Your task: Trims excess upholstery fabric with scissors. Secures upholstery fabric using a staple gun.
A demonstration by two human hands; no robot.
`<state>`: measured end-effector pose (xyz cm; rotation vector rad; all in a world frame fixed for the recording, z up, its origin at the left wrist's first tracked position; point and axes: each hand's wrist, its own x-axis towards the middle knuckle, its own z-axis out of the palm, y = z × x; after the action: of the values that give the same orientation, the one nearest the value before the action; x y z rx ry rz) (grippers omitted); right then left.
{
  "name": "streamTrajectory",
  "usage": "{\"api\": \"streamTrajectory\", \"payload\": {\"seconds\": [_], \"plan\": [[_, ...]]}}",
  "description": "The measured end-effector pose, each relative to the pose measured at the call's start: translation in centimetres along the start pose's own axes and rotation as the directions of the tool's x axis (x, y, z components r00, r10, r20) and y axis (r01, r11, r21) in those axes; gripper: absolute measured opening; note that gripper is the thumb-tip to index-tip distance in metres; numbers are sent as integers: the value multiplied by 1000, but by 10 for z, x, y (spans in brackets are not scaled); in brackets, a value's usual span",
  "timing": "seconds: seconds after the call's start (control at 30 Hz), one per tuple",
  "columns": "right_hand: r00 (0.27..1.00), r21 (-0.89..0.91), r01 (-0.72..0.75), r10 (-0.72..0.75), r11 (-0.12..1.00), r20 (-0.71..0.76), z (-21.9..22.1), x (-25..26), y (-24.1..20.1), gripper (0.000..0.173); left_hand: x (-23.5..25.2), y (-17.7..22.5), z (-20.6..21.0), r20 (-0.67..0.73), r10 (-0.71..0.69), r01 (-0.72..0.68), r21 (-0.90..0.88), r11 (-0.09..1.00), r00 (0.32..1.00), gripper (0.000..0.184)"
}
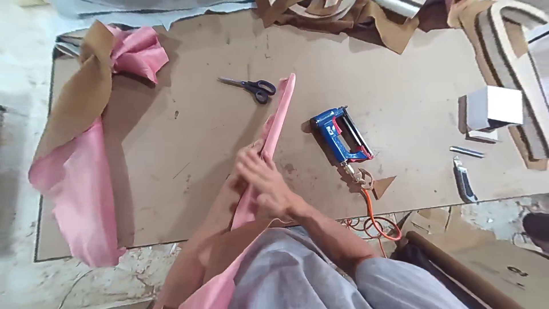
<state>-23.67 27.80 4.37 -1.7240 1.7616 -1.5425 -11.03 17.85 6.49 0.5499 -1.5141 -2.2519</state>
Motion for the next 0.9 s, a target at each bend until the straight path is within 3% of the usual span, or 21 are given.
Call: {"api": "streamTrajectory", "payload": {"seconds": [0.07, 0.13, 0.17, 0.23, 0.27, 0.3, 0.33, 0.37, 0.4, 0.43, 0.47, 0.5, 0.53, 0.6, 0.67, 0.73, 0.83, 0.9], "plan": [[967, -50, -110, 95, 993, -236, -29, 17, 42, 83, 74, 4, 16, -126, -123, 135, 90, 987, 984, 17], [935, -180, -208, 142, 961, -325, -51, 45, 73, 77, 95, 22, 38, -199, -177, 218, 210, 953, 964, 25], [937, -216, -199, 121, 956, -327, -50, 54, 70, 75, 94, 27, 43, -205, -151, 192, 198, 961, 967, 25], [965, -208, -82, 25, 975, -260, -24, 52, 38, 73, 68, 19, 25, -95, 45, -36, 86, 996, 994, 13], [985, -165, -32, 3, 986, -171, -7, 40, 15, 80, 46, 16, 14, -18, 124, -122, 93, 988, 992, 20], [997, -108, 8, -17, 994, -75, 4, 29, -9, 88, 28, 29, 11, 23, 112, -115, 191, 975, 993, 31], [998, -42, 55, -57, 998, -27, 8, 22, -23, 89, 35, 60, 18, -85, -22, 52, 363, 931, 996, 29], [999, 20, 40, -39, 999, -20, -1, 12, -30, 83, 63, 89, 27, -254, -155, 272, 532, 802, 955, 22], [996, 5, -56, 56, 998, -65, -22, 0, -26, 68, 95, 61, 3, -219, 230, 0, 726, 688, 948, 28], [969, -146, -213, 190, 966, -159, -51, -9, -10, 54, 126, 65, -21, -183, 224, 19, 812, 583, 957, 35], [905, -365, -417, 343, 833, -251, -83, -12, 11, 54, 148, 76, -39, -195, 149, 102, 873, 477, 969, 39], [810, -532, -582, 499, 616, -309, -112, -12, 34, 63, 160, 79, -53, -233, 102, 179, 908, 379, 967, 41], [710, -609, -666, 616, 431, -340, -132, -17, 58, 76, 165, 73, -64, -246, 65, 218, 933, 288, 967, 41], [562, -675, -701, 761, 231, -324, -152, -28, 90, 96, 158, 41, -74, -202, 31, 194, 967, 164, 979, 41], [485, -691, -703, 824, 168, -293, -162, -31, 102, 99, 142, 0, -73, -176, 38, 168, 973, 156, 984, 40], [411, -693, -711, 870, 119, -273, -172, -19, 103, 92, 133, -18, -69, -220, 73, 198, 953, 231, 973, 40], [314, -675, -737, 888, 6, -336, -174, 9, 88, 70, 127, -22, -69, -305, 126, 243, 902, 357, 944, 36], [321, -619, -786, 856, 1, -405, -168, 33, 74, 48, 129, -23, -73, -333, 180, 226, 868, 441, 926, 31]]}}
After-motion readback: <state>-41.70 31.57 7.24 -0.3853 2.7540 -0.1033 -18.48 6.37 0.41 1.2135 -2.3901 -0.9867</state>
